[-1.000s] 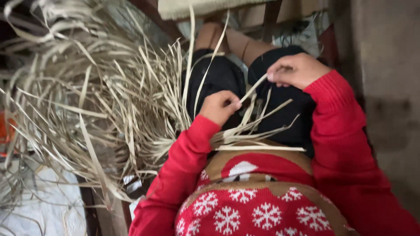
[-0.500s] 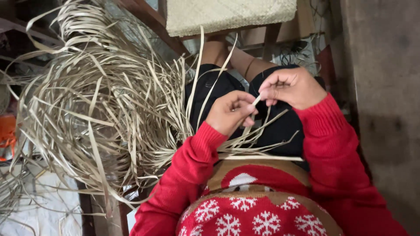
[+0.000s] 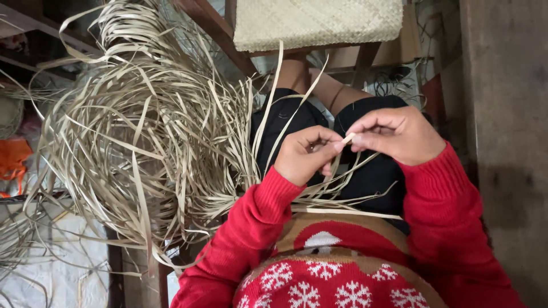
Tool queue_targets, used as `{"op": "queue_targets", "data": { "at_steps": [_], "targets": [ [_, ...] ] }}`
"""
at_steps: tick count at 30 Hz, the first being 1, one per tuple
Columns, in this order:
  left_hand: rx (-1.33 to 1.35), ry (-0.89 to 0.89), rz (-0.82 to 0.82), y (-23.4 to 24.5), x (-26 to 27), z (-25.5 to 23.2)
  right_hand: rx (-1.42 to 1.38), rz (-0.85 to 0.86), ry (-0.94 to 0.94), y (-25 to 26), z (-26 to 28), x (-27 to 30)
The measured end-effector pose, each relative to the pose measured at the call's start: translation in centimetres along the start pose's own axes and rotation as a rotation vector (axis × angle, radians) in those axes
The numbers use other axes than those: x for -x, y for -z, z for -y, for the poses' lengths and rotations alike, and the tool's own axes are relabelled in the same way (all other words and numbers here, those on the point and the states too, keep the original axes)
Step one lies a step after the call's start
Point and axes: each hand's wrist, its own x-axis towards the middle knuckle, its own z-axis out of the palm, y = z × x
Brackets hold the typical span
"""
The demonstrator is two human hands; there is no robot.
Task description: Weaving dried plant fibers into a mat or basket
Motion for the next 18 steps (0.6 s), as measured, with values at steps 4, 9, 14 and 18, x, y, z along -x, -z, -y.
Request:
{"op": "queue_targets", "data": {
  "at_steps": [4, 9, 14, 18],
  "targets": [
    [-0.099, -0.075, -0.039, -0.2, 0.4, -0.2, 0.023, 0.028, -0.042, -0.3, 0.9, 0.4],
    [-0.119, 0.017, 0.009, 0.0, 1.5, -1.5, 0.065, -0.011, -0.080, -0.3, 0.9, 0.3],
    [-0.341, 0.324, 0.082, 2.1, 2.8, -4.7, 0.186, -0.168, -0.101, -0.9, 2.2, 0.3],
    [-0.395, 0.320, 0.108, 3.6, 3.1, -4.9, 0.204, -0.135, -0.085, -1.3, 1.5, -0.1]
  ]
}}
